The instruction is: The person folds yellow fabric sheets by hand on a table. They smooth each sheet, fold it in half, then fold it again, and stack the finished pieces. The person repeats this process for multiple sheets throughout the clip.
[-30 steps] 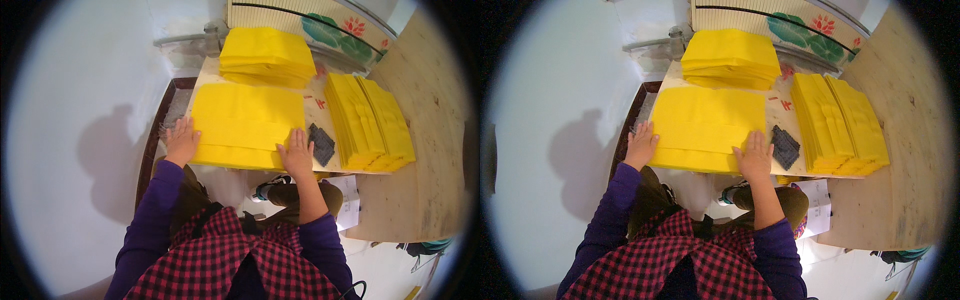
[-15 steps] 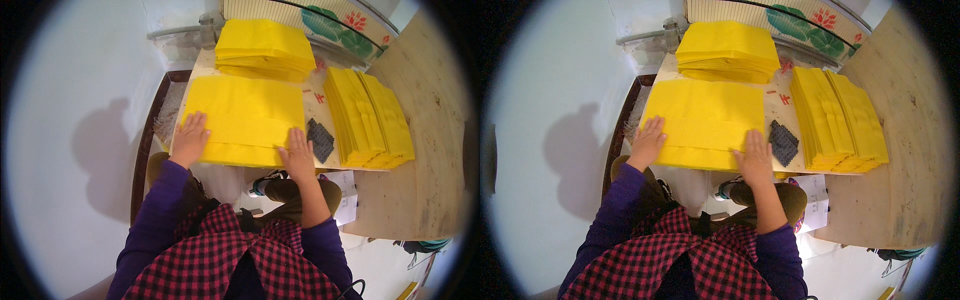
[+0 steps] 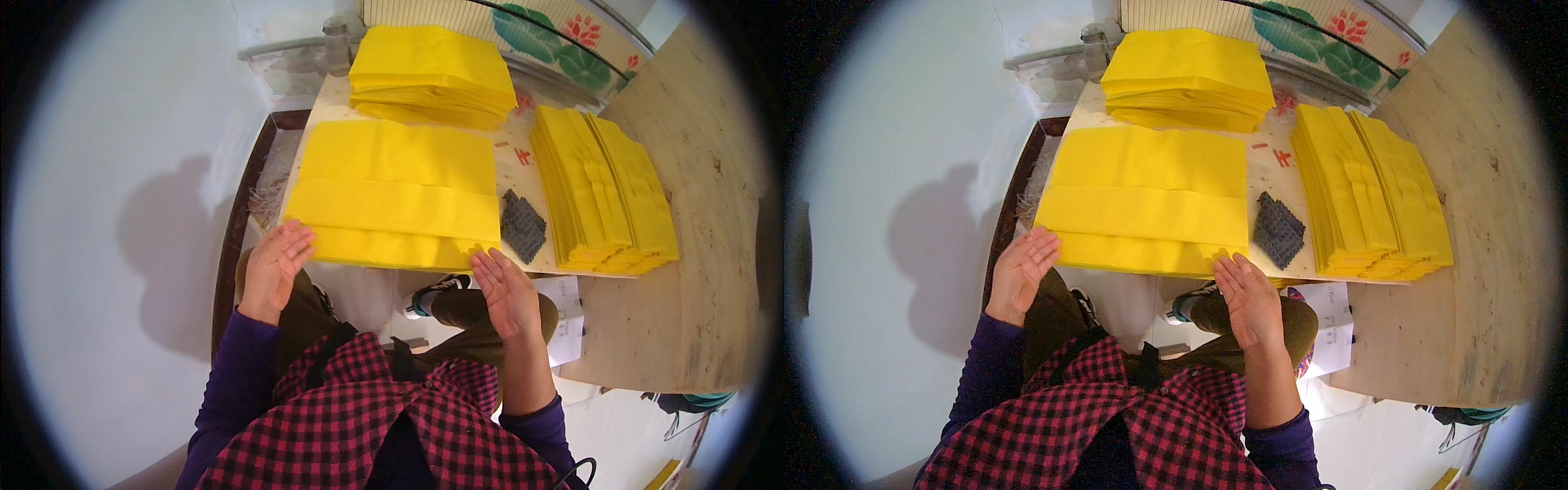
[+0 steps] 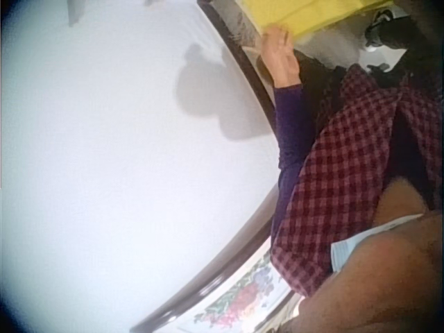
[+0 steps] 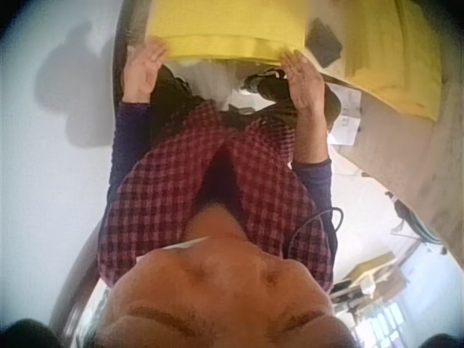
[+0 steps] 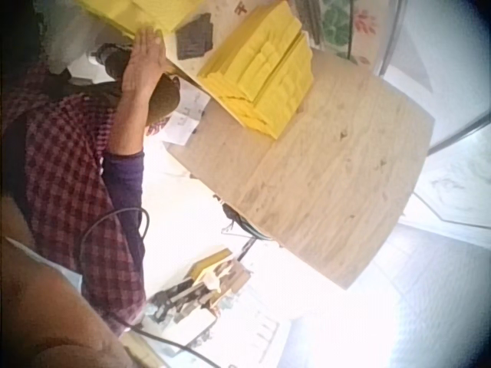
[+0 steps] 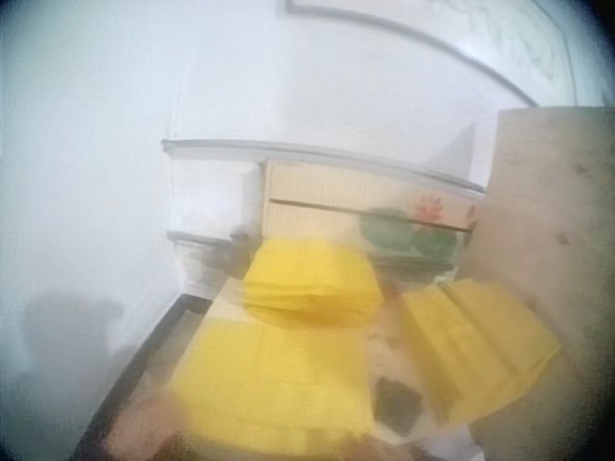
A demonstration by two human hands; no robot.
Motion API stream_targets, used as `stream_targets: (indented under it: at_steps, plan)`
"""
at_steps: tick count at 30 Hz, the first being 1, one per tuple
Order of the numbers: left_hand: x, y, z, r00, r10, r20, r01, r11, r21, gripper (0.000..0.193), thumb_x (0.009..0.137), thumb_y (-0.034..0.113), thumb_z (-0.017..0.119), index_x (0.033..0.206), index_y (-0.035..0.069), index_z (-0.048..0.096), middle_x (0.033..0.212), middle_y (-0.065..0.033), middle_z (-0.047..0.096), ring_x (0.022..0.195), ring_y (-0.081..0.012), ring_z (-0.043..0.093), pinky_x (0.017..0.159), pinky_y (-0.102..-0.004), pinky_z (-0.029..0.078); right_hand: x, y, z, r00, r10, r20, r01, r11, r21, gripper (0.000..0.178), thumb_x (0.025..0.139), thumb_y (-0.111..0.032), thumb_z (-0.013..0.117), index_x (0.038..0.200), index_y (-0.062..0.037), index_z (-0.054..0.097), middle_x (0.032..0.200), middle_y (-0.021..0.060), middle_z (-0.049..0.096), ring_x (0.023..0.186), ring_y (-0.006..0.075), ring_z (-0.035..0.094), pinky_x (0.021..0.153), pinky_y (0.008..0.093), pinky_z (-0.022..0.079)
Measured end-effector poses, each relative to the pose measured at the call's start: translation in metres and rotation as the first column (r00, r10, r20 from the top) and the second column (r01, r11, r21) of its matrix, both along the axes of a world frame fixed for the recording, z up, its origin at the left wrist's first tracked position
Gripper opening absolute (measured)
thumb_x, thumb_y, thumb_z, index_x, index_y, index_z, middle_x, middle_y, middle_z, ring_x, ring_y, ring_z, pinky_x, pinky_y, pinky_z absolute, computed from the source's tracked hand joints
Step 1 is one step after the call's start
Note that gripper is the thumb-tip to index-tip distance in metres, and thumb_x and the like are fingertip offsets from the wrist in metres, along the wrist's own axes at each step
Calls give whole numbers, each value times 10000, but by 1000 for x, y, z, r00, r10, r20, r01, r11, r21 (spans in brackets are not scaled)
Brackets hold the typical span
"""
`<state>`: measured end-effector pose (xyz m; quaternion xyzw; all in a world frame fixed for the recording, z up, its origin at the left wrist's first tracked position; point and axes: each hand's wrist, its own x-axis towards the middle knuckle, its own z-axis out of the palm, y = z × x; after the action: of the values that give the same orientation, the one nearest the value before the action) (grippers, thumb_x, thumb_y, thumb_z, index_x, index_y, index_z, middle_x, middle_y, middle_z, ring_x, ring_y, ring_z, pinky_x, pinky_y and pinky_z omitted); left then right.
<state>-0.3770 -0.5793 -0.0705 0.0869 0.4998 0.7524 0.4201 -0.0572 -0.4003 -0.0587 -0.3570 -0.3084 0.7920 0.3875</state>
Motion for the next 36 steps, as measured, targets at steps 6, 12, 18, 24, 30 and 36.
stream_targets:
  at_steps: [6, 12, 18, 24, 30, 36]
  plan:
    - [-2, 0, 4, 920, -12, 391, -4, 999, 39, 440, 961, 137, 488, 1304, -123, 395, 1364, -280, 450, 1293, -391, 447, 1096, -471, 379, 0, 22, -10, 990, -86, -109, 69, 987, -145, 470, 1024, -206, 464, 1285, 171, 358, 1310, 303, 464, 1234, 366, 513, 1083, 416, 432]
    - [-25, 8, 12, 907, -82, 412, 58, 996, 70, 452, 954, 140, 469, 1308, -125, 374, 1427, -279, 386, 1344, -394, 387, 1114, -499, 339, 7, 56, -14, 999, -42, 16, 43, 991, -129, 409, 1008, -198, 513, 1207, 145, 415, 1190, 272, 555, 1142, 364, 585, 987, 389, 519]
    - [-37, 12, 8, 939, 0, 345, 10, 1000, -27, 391, 967, 176, 470, 1263, -77, 437, 1384, -250, 457, 1297, -376, 446, 1095, -478, 353, -1, 77, -15, 967, 48, 250, -58, 998, 34, 349, 963, -123, 582, 1208, 76, 434, 1084, 218, 608, 961, 302, 660, 857, 372, 577]
    - [-69, 23, 0, 969, -139, 205, 161, 982, -95, 334, 970, 224, 504, 1235, 22, 525, 1267, -117, 599, 1167, -265, 553, 980, -389, 438, -13, 86, -12, 892, 33, 450, -110, 983, 147, 444, 923, -49, 598, 1287, 73, 374, 1076, 203, 603, 921, 269, 664, 762, 342, 601]
    - [-107, 52, 6, 934, -349, 74, 356, 899, -255, 314, 955, 276, 535, 1159, 49, 612, 1092, -46, 688, 984, -176, 633, 872, -348, 479, -20, 108, -3, 868, 53, 494, -153, 974, 165, 531, 912, -47, 599, 1354, 77, 332, 1120, 205, 593, 971, 247, 643, 816, 347, 568]
    - [-127, 97, 3, 908, -420, -2, 406, 879, -251, 312, 964, 197, 539, 1188, -17, 577, 1166, -127, 658, 986, -229, 655, 880, -325, 522, -42, 146, -1, 830, 144, 539, -262, 954, 149, 447, 912, -56, 585, 1301, 90, 421, 1124, 174, 608, 978, 224, 634, 831, 330, 531]
